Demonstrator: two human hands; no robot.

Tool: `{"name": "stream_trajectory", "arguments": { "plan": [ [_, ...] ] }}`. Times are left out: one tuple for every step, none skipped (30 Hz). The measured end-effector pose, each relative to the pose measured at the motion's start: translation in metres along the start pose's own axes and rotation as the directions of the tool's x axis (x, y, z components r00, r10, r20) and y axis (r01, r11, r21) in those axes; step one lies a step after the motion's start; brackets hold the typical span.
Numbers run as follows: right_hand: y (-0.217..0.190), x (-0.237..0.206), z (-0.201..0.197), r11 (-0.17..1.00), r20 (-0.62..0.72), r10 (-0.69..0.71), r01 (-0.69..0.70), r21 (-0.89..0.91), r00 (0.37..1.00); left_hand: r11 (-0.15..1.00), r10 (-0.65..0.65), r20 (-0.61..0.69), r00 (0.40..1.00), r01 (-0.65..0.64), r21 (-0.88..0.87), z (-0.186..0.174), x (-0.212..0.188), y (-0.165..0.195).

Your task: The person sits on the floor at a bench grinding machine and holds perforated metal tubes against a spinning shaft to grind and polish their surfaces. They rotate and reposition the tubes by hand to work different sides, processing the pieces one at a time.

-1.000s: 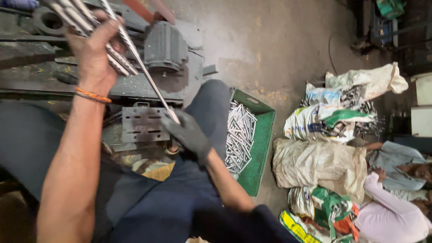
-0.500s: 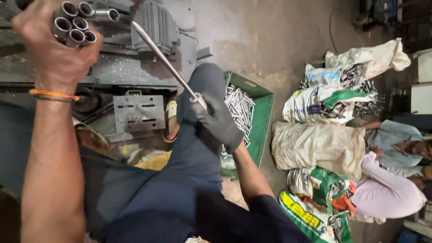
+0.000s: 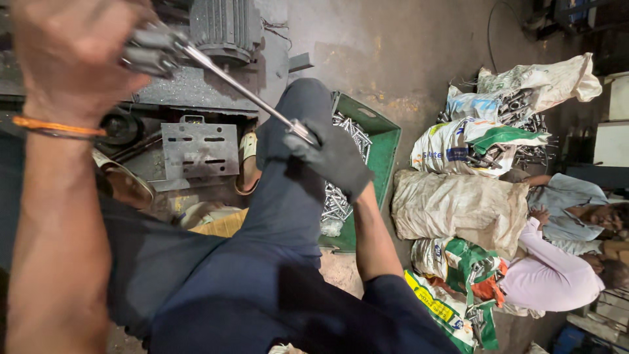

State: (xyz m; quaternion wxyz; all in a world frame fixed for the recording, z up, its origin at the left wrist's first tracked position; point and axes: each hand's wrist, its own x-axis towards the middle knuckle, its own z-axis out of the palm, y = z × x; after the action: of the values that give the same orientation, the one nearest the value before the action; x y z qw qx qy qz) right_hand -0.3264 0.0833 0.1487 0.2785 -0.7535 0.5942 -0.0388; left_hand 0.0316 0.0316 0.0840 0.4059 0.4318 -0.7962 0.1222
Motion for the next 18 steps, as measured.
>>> {"name": "stream_trajectory", "arguments": {
  "plan": [
    [0.001, 0.005, 0.004, 0.987, 0.050, -0.025, 0.016, 0.158, 0.998, 0.999, 0.034, 0.005, 0.999, -0.034, -0.015, 0.000, 0.007, 0.006],
    [0.000, 0.012, 0.009, 0.950, 0.094, -0.055, 0.024, 0.311, 0.994, 0.998, 0.054, 0.037, 0.998, -0.053, -0.028, 0.000, 0.014, 0.013],
    [0.000, 0.020, 0.015, 0.889, 0.129, -0.095, 0.026, 0.458, 0.987, 0.997, 0.073, 0.068, 0.995, -0.070, -0.042, 0.001, 0.020, 0.019],
    [-0.001, 0.031, 0.023, 0.919, 0.080, -0.154, 0.113, 0.378, 0.985, 0.996, 0.076, 0.128, 0.989, -0.070, -0.048, 0.003, 0.023, 0.028],
    [-0.003, 0.042, 0.032, 0.936, 0.036, -0.217, 0.197, 0.291, 0.976, 0.996, 0.077, 0.188, 0.979, -0.069, -0.052, 0.005, 0.026, 0.035],
    [-0.005, 0.053, 0.040, 0.940, -0.001, -0.284, 0.279, 0.198, 0.959, 0.994, 0.067, 0.135, 0.989, -0.054, -0.095, 0.008, 0.029, 0.038],
    [-0.007, 0.063, 0.049, 0.918, 0.091, -0.165, 0.120, 0.378, 0.982, 0.990, 0.051, 0.083, 0.995, -0.039, -0.139, 0.011, 0.030, 0.041],
    [-0.010, 0.075, 0.058, 0.848, 0.207, -0.067, -0.054, 0.528, 0.976, 0.983, 0.030, 0.032, 0.999, -0.024, -0.181, 0.014, 0.030, 0.040],
    [-0.014, 0.087, 0.068, 0.734, 0.337, 0.004, -0.232, 0.638, 0.942, 0.977, -0.051, 0.016, 0.999, 0.053, -0.208, 0.015, 0.027, 0.036],
    [-0.018, 0.100, 0.076, 0.641, 0.319, -0.036, -0.223, 0.734, 0.947, 0.963, -0.130, 0.003, 0.992, 0.127, -0.237, 0.015, 0.023, 0.029],
    [-0.021, 0.115, 0.084, 0.533, 0.298, -0.070, -0.216, 0.818, 0.952, 0.943, -0.205, -0.006, 0.979, 0.196, -0.270, 0.016, 0.019, 0.022],
    [-0.025, 0.130, 0.092, 0.414, 0.271, -0.098, -0.209, 0.886, 0.957, 0.923, -0.255, -0.054, 0.965, 0.226, -0.313, 0.018, 0.015, 0.016],
    [-0.028, 0.148, 0.099, 0.361, 0.284, -0.065, -0.243, 0.900, 0.957, 0.899, -0.303, -0.099, 0.948, 0.250, -0.360, 0.021, 0.011, 0.009],
    [-0.031, 0.167, 0.105, 0.305, 0.298, -0.031, -0.275, 0.912, 0.954, 0.871, -0.358, -0.112, 0.927, 0.288, -0.397, 0.024, 0.008, 0.005],
    [-0.033, 0.185, 0.111, 0.247, 0.312, 0.004, -0.303, 0.920, 0.950, 0.840, -0.411, -0.125, 0.903, 0.323, -0.435, 0.028, 0.005, 0.000],
    [-0.034, 0.202, 0.116, 0.246, 0.282, 0.006, -0.275, 0.930, 0.959, 0.806, -0.471, -0.108, 0.875, 0.377, -0.457, 0.030, 0.002, -0.002],
    [-0.035, 0.218, 0.122, 0.246, 0.256, 0.007, -0.250, 0.937, 0.967, 0.783, -0.501, -0.101, 0.860, 0.400, -0.477, 0.032, -0.001, -0.004],
    [-0.036, 0.231, 0.128, 0.247, 0.234, 0.008, -0.229, 0.942, 0.972, 0.759, -0.529, -0.094, 0.843, 0.421, -0.497, 0.034, -0.003, -0.005]
  ]
}}
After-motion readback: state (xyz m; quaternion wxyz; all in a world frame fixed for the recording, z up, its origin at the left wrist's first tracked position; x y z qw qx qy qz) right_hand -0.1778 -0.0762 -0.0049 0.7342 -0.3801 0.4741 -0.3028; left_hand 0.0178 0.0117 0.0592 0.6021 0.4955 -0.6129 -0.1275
